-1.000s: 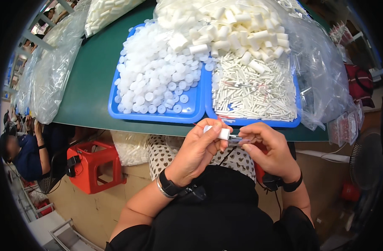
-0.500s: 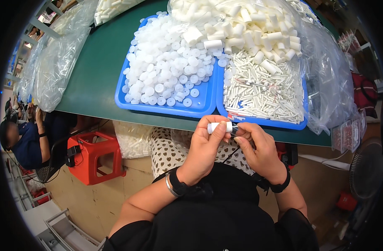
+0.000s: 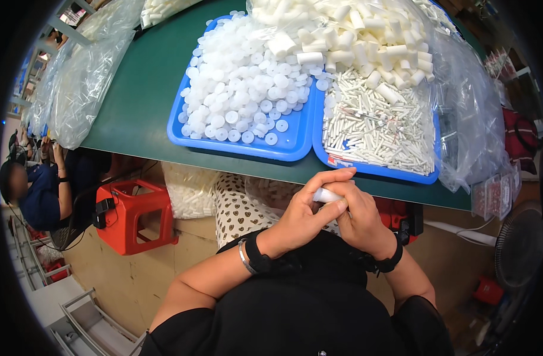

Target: The person sits at a green work table and repeatedly assembles small white plastic components. They pick a white disc from a blue tray, insert a thin white rod into it, and slide a white cylindrical piece over the rod. The person handles the items one at a time, placing the finished assemblies into a pile on the table.

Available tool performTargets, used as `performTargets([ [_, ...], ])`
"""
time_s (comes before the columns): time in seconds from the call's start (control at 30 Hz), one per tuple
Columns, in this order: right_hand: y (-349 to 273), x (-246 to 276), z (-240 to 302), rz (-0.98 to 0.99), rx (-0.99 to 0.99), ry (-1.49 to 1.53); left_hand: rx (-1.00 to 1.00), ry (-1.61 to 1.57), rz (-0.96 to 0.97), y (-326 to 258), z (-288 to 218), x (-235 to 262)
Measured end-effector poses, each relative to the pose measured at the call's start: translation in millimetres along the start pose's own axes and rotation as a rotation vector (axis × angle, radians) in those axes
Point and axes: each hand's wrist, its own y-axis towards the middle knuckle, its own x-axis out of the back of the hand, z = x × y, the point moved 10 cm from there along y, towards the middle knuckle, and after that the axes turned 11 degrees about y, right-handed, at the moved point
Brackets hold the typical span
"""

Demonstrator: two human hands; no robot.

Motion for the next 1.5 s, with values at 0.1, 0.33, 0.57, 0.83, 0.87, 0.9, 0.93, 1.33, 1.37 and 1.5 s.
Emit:
performTargets([
  [0.1,4.8,-0.7,-4.9,-0.018,-0.047,-0.026,0.121,-0.256,-0.039,4.6,8.1,-0.6],
  [0.33,15.9,9.6,17.7,-0.060,0.150,-0.324,0.267,-0.568,0.041,3.2,12.6,-2.8],
  [0.57,11.8,0.0,15.0,0.005,0.042,-0.270,0.270,-0.862,0.013,-7.7,20.8,-11.7],
  [0.83,3.9,-11.4,-1.5,-0.066,-0.081,-0.287,0.271,-0.815,-0.041,-2.7,24.0,-7.6],
  [0.87,3.2,-10.5,-3.4,-0.074,-0.097,-0.230,0.296,-0.812,-0.065,-2.0,26.8,-5.2],
  [0.9,4.4,-8.9,-2.4,-0.082,-0.113,-0.172,0.275,-0.776,-0.053,-1.2,19.9,-4.6],
  [0.93,5.4,-5.5,-1.7,-0.096,-0.129,-0.121,0.278,-0.760,-0.036,-0.8,17.5,-4.8],
  [1.33,7.5,-15.4,2.4,-0.151,-0.112,-0.173,0.162,-0.586,-0.054,-0.8,14.5,-4.2],
  [1.37,9.2,-15.8,-0.9,-0.152,-0.133,-0.126,0.168,-0.560,-0.063,-0.3,17.1,-1.4],
  [1.5,4.0,-20.4,-15.6,-0.149,-0.260,0.116,0.175,-0.445,-0.083,-8.3,19.9,2.8],
])
